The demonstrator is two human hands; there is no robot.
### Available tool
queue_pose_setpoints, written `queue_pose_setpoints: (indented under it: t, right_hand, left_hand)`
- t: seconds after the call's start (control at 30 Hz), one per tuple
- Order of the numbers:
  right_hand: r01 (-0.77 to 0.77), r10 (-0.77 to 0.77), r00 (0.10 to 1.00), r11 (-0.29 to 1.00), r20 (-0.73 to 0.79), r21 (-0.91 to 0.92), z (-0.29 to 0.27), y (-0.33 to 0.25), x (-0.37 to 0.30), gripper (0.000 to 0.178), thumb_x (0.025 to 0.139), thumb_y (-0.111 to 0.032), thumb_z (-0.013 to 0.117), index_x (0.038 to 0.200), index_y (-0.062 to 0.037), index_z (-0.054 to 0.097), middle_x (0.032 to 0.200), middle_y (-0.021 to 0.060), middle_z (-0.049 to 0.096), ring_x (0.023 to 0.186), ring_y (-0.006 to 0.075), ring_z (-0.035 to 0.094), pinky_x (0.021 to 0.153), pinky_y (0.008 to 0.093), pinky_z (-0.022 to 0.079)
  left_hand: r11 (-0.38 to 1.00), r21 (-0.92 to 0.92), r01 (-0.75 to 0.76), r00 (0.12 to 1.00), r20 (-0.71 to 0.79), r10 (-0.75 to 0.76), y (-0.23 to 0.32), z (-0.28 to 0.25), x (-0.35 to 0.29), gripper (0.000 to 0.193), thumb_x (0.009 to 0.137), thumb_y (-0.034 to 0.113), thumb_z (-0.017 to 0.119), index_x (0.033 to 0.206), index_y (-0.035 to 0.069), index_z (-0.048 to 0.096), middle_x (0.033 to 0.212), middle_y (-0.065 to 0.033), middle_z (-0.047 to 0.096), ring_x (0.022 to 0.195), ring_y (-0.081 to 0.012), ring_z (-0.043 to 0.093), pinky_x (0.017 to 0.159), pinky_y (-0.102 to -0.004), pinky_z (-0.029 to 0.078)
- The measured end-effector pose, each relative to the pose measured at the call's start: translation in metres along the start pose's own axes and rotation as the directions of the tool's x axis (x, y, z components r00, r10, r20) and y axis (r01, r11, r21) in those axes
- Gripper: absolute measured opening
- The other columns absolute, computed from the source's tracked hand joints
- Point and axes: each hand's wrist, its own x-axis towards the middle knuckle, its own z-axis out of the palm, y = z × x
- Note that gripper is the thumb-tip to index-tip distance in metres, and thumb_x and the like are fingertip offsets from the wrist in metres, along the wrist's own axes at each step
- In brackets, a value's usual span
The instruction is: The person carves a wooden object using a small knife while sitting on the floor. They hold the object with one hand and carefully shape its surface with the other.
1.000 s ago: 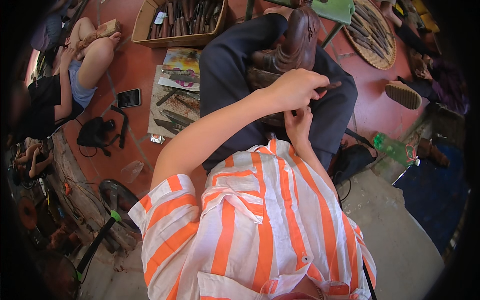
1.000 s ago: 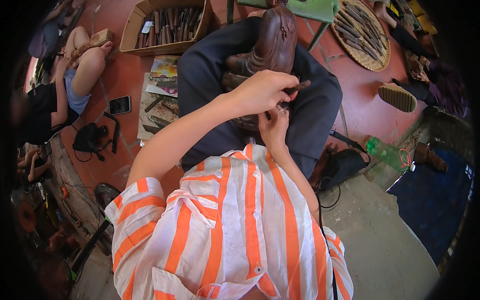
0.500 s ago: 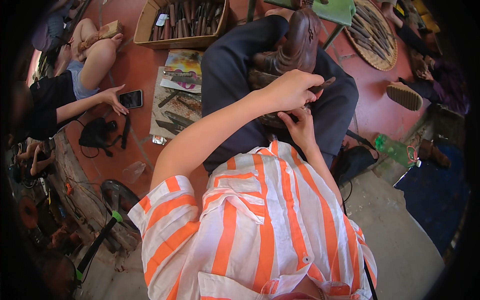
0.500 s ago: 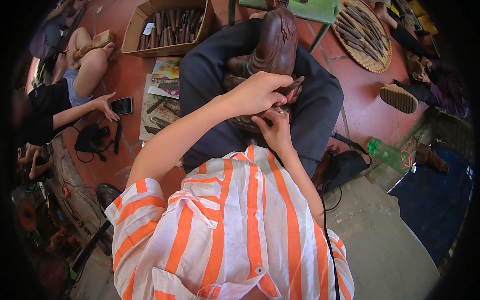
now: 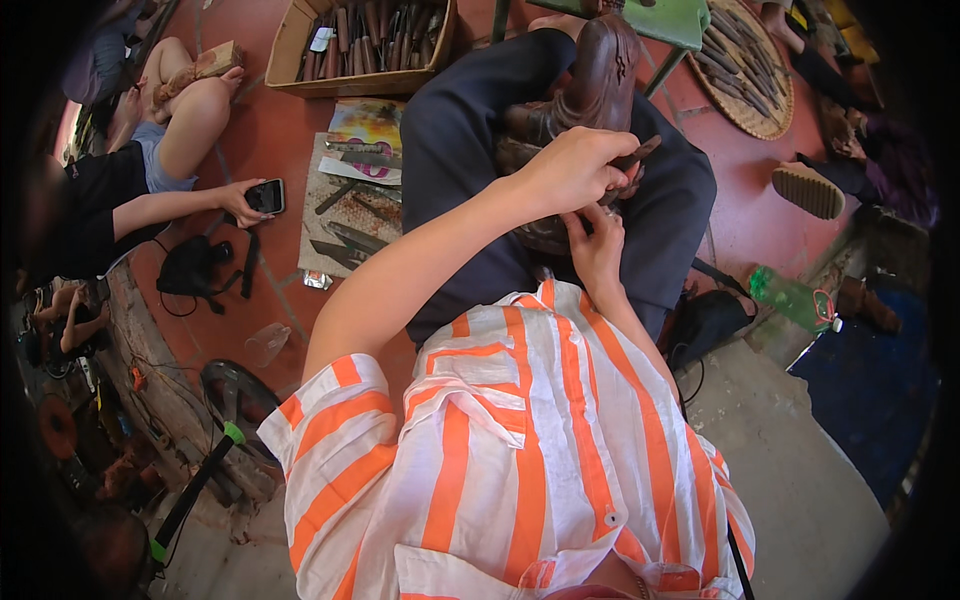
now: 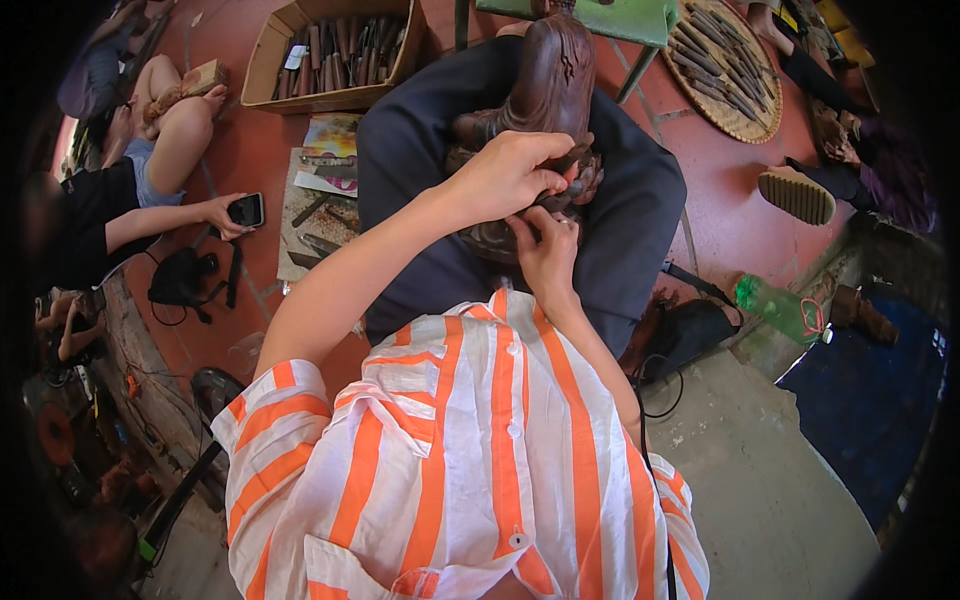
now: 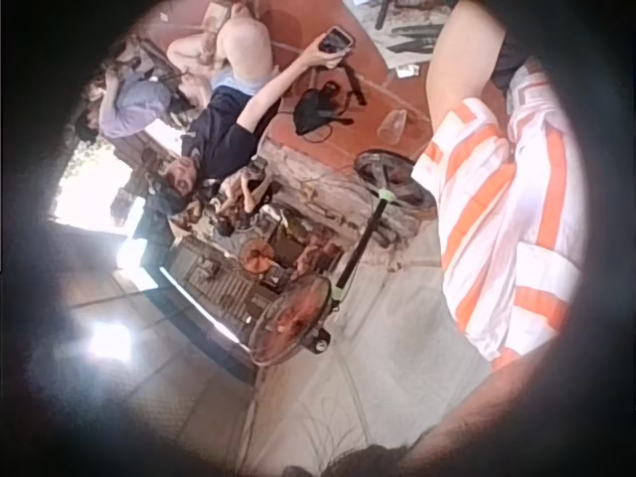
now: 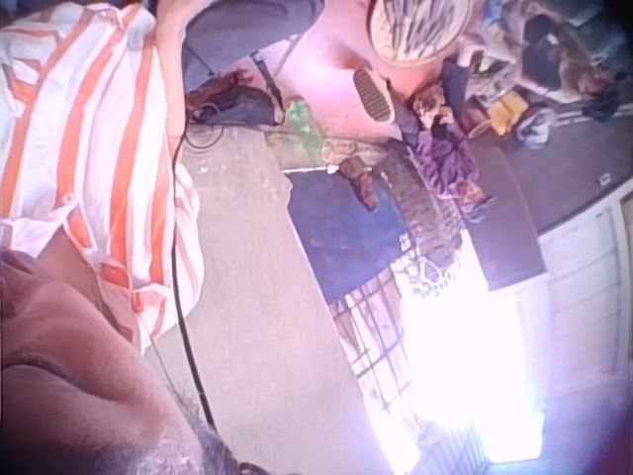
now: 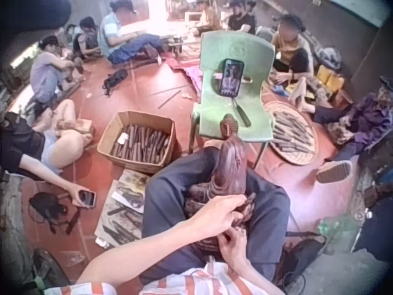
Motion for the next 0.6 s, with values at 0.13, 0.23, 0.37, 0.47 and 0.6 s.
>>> queue_pose_setpoints:
  t: [0.13, 0.23, 0.37, 0.47, 0.6]
  right_hand:
    - [0.063, -0.065, 0.988, 0.998, 0.138, 0.02, -0.01, 0.002, -0.002, 0.017, 0.077, -0.015, 0.074, 0.075, -0.0033, 0.062, 0.07, 0.0089, 0.061, 0.072, 0.0258, 0.055, 0.076, 0.0359, 0.035]
    - [0.104, -0.101, 0.992, 0.994, 0.081, -0.031, -0.008, 0.002, 0.0, 0.016, 0.077, -0.015, 0.074, 0.075, -0.003, 0.063, 0.071, 0.0093, 0.061, 0.072, 0.0258, 0.055, 0.076, 0.0357, 0.035]
    - [0.019, -0.019, 1.0, 1.0, 0.021, 0.02, -0.001, -0.001, -0.002, 0.018, 0.076, -0.015, 0.074, 0.073, -0.002, 0.062, 0.07, 0.0095, 0.061, 0.072, 0.0262, 0.055, 0.076, 0.0363, 0.035]
    - [0.039, -0.042, 0.996, 0.999, 0.081, 0.037, -0.007, -0.001, 0.0, 0.018, 0.076, -0.015, 0.074, 0.073, -0.0021, 0.062, 0.07, 0.0097, 0.061, 0.072, 0.0265, 0.055, 0.076, 0.0367, 0.036]
    - [0.074, -0.074, 0.996, 0.997, 0.043, -0.005, -0.003, 0.002, -0.004, 0.017, 0.076, -0.015, 0.074, 0.073, -0.0024, 0.063, 0.07, 0.0097, 0.061, 0.072, 0.0264, 0.056, 0.076, 0.0371, 0.036]
  left_hand:
    - [1.0, 0.026, 0.015, 1.0, 0.019, -0.016, -0.001, -0.002, -0.005, 0.01, 0.08, -0.002, 0.063, 0.085, -0.003, 0.054, 0.075, -0.0113, 0.062, 0.066, -0.0225, 0.059, 0.065, -0.0336, 0.046]
    - [1.0, 0.018, 0.016, 1.0, 0.019, -0.016, 0.001, -0.001, -0.002, 0.01, 0.08, -0.002, 0.062, 0.084, -0.003, 0.054, 0.075, -0.012, 0.062, 0.066, -0.0235, 0.059, 0.064, -0.0343, 0.046]
    - [1.0, 0.021, -0.009, 1.0, 0.03, 0.008, 0.001, 0.002, 0.001, 0.01, 0.08, -0.002, 0.063, 0.085, -0.002, 0.054, 0.074, -0.0118, 0.061, 0.066, -0.0236, 0.059, 0.063, -0.0344, 0.046]
    - [1.0, 0.016, 0.012, 0.998, 0.059, -0.013, 0.001, 0.001, -0.001, 0.011, 0.08, -0.003, 0.063, 0.086, -0.002, 0.054, 0.074, -0.0113, 0.061, 0.065, -0.0236, 0.058, 0.063, -0.0346, 0.045]
    - [1.0, 0.002, -0.003, 0.999, 0.033, 0.003, -0.001, 0.003, -0.002, 0.011, 0.08, -0.004, 0.062, 0.086, -0.002, 0.054, 0.075, -0.0109, 0.062, 0.066, -0.023, 0.059, 0.063, -0.0343, 0.045]
